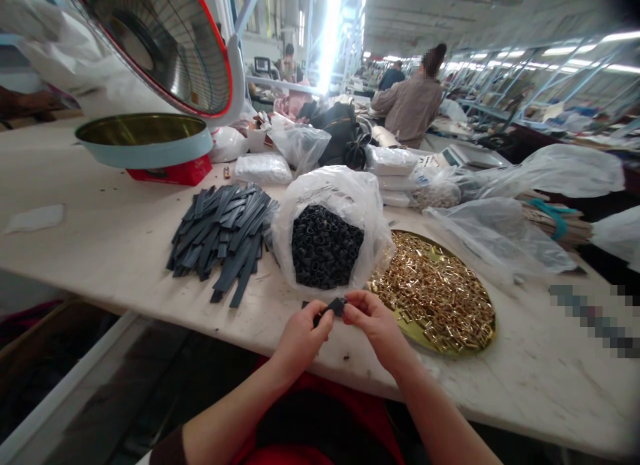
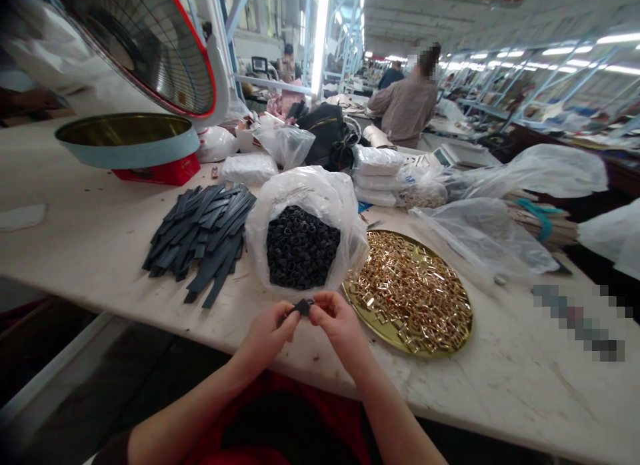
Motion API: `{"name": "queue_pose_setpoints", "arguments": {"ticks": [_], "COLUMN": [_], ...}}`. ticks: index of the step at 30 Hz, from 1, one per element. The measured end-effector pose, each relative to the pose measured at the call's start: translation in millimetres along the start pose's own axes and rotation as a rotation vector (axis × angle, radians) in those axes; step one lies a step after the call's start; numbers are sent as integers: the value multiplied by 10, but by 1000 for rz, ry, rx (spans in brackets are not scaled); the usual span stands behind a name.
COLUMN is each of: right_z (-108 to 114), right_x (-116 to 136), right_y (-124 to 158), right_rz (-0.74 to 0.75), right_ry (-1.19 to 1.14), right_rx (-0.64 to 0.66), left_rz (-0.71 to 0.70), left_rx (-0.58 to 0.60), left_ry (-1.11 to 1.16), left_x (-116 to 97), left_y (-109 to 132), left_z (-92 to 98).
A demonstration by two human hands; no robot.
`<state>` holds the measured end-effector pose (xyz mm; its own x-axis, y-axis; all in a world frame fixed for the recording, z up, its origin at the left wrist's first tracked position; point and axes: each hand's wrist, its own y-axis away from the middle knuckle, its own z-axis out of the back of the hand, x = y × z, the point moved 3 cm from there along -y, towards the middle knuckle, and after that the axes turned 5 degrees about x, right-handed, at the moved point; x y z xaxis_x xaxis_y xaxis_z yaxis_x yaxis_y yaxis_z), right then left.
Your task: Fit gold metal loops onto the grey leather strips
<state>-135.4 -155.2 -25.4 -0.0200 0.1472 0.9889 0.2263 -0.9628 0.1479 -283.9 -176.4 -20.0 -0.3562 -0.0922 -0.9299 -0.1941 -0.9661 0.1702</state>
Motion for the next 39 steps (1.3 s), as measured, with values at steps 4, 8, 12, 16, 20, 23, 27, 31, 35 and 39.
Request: {"name": "queue_pose_setpoints", "arguments": {"ticks": [4, 8, 12, 16, 20, 23, 27, 31, 35, 39], "right_z": [-80, -70, -28, -24, -44, -119, -158, -159, -236, -250], "right_x": [-113, -143, -119, -124, -131, -141, -130, -180, -278, -356], "right_y": [214, 360, 504, 589, 618, 648, 679, 665, 632, 618], "right_rz": [-196, -102, -1, -68, -96, -128, -115, -211, -346, -379], "right_ry": [-413, -270, -72, -62, -96, -183, -298, -520, -616, -667], "right_rx": [2, -3, 9, 99, 84, 135, 125, 71, 173, 255], "left_rz": [-47, -68, -59, 25, -76, -80, -37, 79, 102, 140], "left_rx": [-1, 83, 272, 423, 347, 358, 290, 303, 258, 236], "left_ry": [-130, -224, -211, -131, -40, 95, 123, 140, -19, -189], "left_x": [-41, -36, -65, -84, -105, -72, -14, 41, 89, 133], "left_y": [132, 257, 312, 357, 431, 462, 407, 338, 287, 244], "left_z": [-30, -74, -97, -128, -141, -162, -150, -150, -133, -131]}}
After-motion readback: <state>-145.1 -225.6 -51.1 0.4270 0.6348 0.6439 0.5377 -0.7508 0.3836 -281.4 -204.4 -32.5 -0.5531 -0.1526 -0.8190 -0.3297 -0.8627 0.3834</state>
